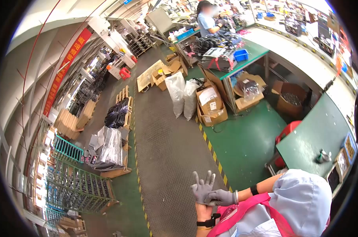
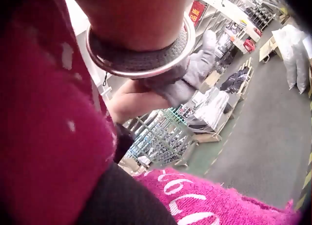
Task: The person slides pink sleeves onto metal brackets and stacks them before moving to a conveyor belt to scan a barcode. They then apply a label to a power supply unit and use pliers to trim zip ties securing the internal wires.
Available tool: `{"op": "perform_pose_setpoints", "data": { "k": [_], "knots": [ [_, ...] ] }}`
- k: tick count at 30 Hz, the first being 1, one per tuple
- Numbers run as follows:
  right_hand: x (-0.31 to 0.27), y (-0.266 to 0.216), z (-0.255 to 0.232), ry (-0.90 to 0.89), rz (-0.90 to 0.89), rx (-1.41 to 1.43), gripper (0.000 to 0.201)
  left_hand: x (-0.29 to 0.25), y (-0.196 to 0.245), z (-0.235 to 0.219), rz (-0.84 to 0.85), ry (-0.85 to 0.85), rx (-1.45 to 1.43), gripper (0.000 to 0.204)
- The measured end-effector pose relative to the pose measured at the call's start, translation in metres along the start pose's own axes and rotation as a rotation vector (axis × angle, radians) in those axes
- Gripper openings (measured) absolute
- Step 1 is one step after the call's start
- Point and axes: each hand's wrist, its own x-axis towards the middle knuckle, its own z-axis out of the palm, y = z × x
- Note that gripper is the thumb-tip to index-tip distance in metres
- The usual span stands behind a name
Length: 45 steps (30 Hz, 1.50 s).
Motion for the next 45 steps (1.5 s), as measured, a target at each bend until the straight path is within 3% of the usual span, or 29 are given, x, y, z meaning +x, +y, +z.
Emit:
{"op": "perform_pose_setpoints", "data": {
  "k": [1,4,5,7,8,10,12,15,17,18,19,21,22,25,26,29,30,32,34,35,36,37,38,39,40,41,42,45],
  "knots": [
    [0.021,0.008,-0.009,-0.043,-0.031,-0.013,0.015,0.009,0.017,0.023,0.058,-0.016,0.047,0.051],
    [0.090,0.049,-0.023,-0.132,-0.111,-0.026,0.016,0.067,0.057,0.003,0.283,0.028,0.229,0.052],
    [0.114,0.064,-0.024,-0.152,-0.044,-0.018,0.016,0.080,0.074,-0.018,0.360,0.069,0.301,0.052],
    [0.173,0.081,-0.040,-0.188,0.085,-0.025,0.018,0.136,0.101,-0.115,0.423,0.184,0.309,0.049],
    [0.201,0.101,-0.044,-0.132,0.053,-0.014,0.019,0.174,0.119,-0.158,0.450,0.146,0.326,0.046],
    [0.263,0.124,-0.060,-0.102,0.118,-0.073,0.020,0.247,0.161,-0.150,0.331,0.024,0.264,0.041],
    [0.317,0.140,-0.086,-0.067,0.162,-0.055,0.020,0.298,0.205,-0.112,0.033,-0.124,0.124,0.038],
    [0.385,0.169,-0.117,0.030,0.150,-0.084,0.020,0.401,0.237,-0.157,-0.150,0.019,0.217,0.046],
    [0.430,0.192,-0.131,0.065,0.150,-0.096,0.021,0.451,0.258,-0.160,-0.170,0.185,0.397,0.051],
    [0.453,0.204,-0.139,0.076,0.153,-0.101,0.021,0.470,0.281,-0.149,-0.271,0.228,0.463,0.055],
    [0.482,0.200,-0.154,0.044,0.242,-0.127,0.021,0.498,0.296,-0.151,-0.293,0.071,0.224,0.055],
    [0.534,0.241,-0.169,0.077,0.247,-0.193,0.021,0.554,0.321,-0.162,-0.300,-0.229,-0.261,0.055],
    [0.563,0.258,-0.180,0.058,0.259,-0.119,0.022,0.590,0.338,-0.170,-0.255,-0.242,-0.169,0.057],
    [0.646,0.303,-0.215,-0.066,0.219,-0.065,0.022,0.654,0.384,-0.185,-0.411,-0.109,-0.183,0.057],
    [0.674,0.327,-0.217,-0.081,0.150,-0.009,0.022,0.679,0.401,-0.193,-0.397,-0.218,-0.177,0.059],
    [0.761,0.358,-0.233,-0.205,0.203,0.032,0.022,0.725,0.441,-0.209,0.001,0.230,0.213,0.064],
    [0.788,0.366,-0.239,-0.249,0.210,0.043,0.022,0.744,0.464,-0.222,0.070,0.283,0.153,0.063],
    [0.841,0.388,-0.249,-0.352,0.079,0.022,0.021,0.779,0.510,-0.231,-0.065,0.071,-0.045,0.059],
    [0.894,0.418,-0.260,-0.494,-0.062,0.000,0.022,0.816,0.535,-0.250,-0.094,-0.034,0.011,0.059],
    [0.915,0.454,-0.260,-0.348,-0.106,-0.057,0.023,0.834,0.548,-0.259,-0.106,-0.086,0.039,0.059],
    [0.937,0.502,-0.252,-0.196,-0.155,-0.110,0.024,0.848,0.561,-0.266,-0.037,-0.067,0.254,0.061],
    [0.973,0.501,-0.257,-0.040,-0.204,-0.159,0.025,0.865,0.578,-0.270,-0.023,-0.038,0.504,0.064],
    [1.002,0.502,-0.287,-0.065,-0.065,-0.337,0.030,0.882,0.596,-0.274,-0.016,-0.007,0.754,0.068],
    [1.048,0.462,-0.332,-0.089,0.082,-0.509,0.035,0.907,0.620,-0.269,-0.074,0.032,1.031,0.072],
    [1.079,0.476,-0.342,0.107,0.075,-0.618,0.042,0.934,0.646,-0.264,-0.135,0.065,1.310,0.078],
    [1.110,0.492,-0.352,0.309,0.056,-0.736,0.049,0.964,0.663,-0.295,-0.090,-0.066,0.567,0.078],
    [1.138,0.505,-0.363,0.392,0.045,-0.774,0.041,0.995,0.679,-0.326,-0.161,-0.187,-0.185,0.078],
    [1.203,0.558,-0.396,0.224,0.342,-0.124,0.034,1.085,0.750,-0.295,-0.341,-0.274,0.065,0.093]
  ]
}}
